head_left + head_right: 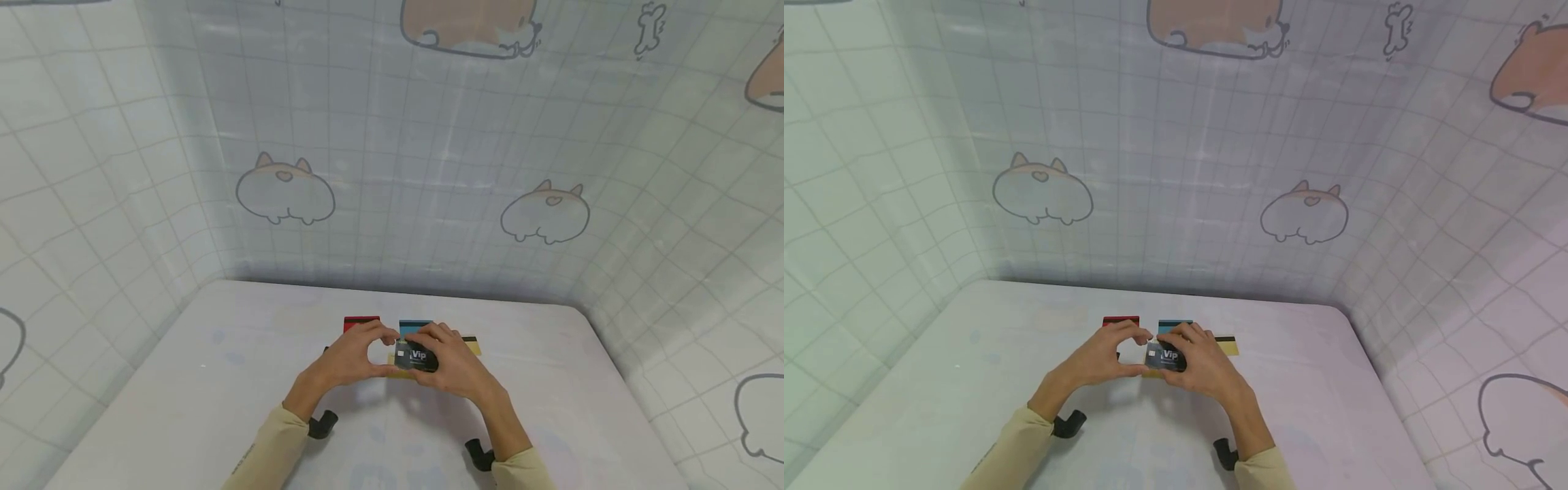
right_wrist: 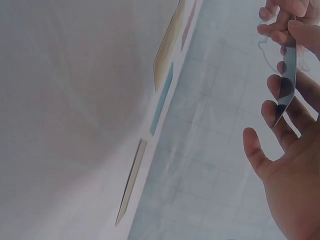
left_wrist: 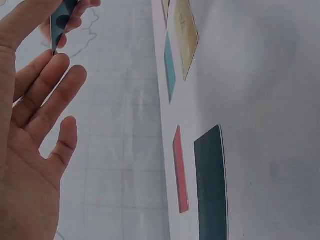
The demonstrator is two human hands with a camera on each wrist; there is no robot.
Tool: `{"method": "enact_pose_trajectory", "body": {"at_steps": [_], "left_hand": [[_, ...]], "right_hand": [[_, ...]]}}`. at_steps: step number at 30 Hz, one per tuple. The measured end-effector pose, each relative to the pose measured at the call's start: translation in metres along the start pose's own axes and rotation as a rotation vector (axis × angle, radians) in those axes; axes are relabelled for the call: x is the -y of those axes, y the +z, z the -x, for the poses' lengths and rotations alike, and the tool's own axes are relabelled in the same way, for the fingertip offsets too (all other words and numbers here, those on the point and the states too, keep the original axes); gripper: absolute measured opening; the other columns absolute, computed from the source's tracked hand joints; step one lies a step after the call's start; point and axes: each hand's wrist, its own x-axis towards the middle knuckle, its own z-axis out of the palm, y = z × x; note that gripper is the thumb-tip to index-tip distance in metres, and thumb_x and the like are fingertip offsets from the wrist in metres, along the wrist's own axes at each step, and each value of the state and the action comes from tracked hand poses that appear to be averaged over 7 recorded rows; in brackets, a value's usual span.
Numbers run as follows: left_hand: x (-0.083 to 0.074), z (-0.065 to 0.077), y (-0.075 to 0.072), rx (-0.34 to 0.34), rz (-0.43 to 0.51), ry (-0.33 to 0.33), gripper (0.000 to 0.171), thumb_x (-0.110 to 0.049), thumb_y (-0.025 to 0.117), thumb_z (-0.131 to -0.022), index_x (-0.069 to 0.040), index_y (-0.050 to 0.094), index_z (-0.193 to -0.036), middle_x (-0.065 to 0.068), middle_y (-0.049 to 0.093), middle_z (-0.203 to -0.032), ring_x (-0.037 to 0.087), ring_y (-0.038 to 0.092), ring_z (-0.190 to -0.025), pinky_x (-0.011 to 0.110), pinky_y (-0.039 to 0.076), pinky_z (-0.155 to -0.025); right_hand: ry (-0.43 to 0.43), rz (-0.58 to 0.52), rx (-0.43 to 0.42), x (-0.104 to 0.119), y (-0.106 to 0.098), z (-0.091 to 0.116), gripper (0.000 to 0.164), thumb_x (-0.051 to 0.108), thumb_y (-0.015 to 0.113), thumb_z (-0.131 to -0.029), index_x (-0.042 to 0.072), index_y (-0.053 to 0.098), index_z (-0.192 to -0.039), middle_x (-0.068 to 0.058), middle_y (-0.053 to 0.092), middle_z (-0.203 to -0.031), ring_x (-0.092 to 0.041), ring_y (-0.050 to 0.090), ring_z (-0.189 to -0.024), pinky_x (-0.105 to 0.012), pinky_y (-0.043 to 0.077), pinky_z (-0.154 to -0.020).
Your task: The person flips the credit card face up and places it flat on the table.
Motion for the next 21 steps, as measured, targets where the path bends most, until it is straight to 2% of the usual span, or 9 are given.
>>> {"method": "enact_pose_trajectory", "body": {"at_steps": [6,10,15,21], "left_hand": [[0.002,0.001,-0.004,-0.026,-0.061,0.017,0.052,-0.049,0.083,-0.080,-0.028,0.064,-0.123,-0.005,0.062,-0.106,0.010,0.053,-0.103,0.043,0.047,-0.094],[0.004,0.001,-0.006,-0.033,-0.062,0.026,0.051,-0.044,0.084,-0.079,-0.025,0.065,-0.122,-0.012,0.058,-0.102,0.010,0.055,-0.099,0.041,0.048,-0.093],[0.006,0.001,-0.009,-0.015,-0.036,-0.004,0.052,-0.042,0.085,-0.080,-0.022,0.065,-0.123,-0.014,0.057,-0.102,0.018,0.061,-0.099,0.037,0.051,-0.084],[0.006,0.003,-0.012,0.016,-0.008,-0.032,0.051,-0.040,0.085,-0.080,-0.022,0.065,-0.123,-0.007,0.061,-0.103,0.024,0.063,-0.101,0.040,0.051,-0.086]], "right_hand": [[0.001,-0.009,-0.013,-0.001,-0.001,0.000,0.060,0.050,0.078,-0.083,0.026,0.062,-0.136,0.011,0.057,-0.126,-0.012,0.051,-0.114,-0.049,0.043,-0.093],[0.036,-0.004,0.003,-0.004,-0.003,0.002,0.061,0.052,0.079,-0.082,0.026,0.063,-0.135,0.012,0.057,-0.125,-0.011,0.050,-0.116,-0.048,0.042,-0.096],[0.103,-0.011,0.028,-0.006,-0.007,0.003,0.060,0.047,0.082,-0.080,0.026,0.063,-0.133,0.011,0.056,-0.121,-0.011,0.049,-0.114,-0.048,0.042,-0.095],[0.133,-0.027,0.059,-0.006,-0.011,0.004,0.056,0.045,0.082,-0.080,0.025,0.065,-0.130,0.009,0.057,-0.113,-0.011,0.049,-0.107,-0.044,0.041,-0.088]]}}
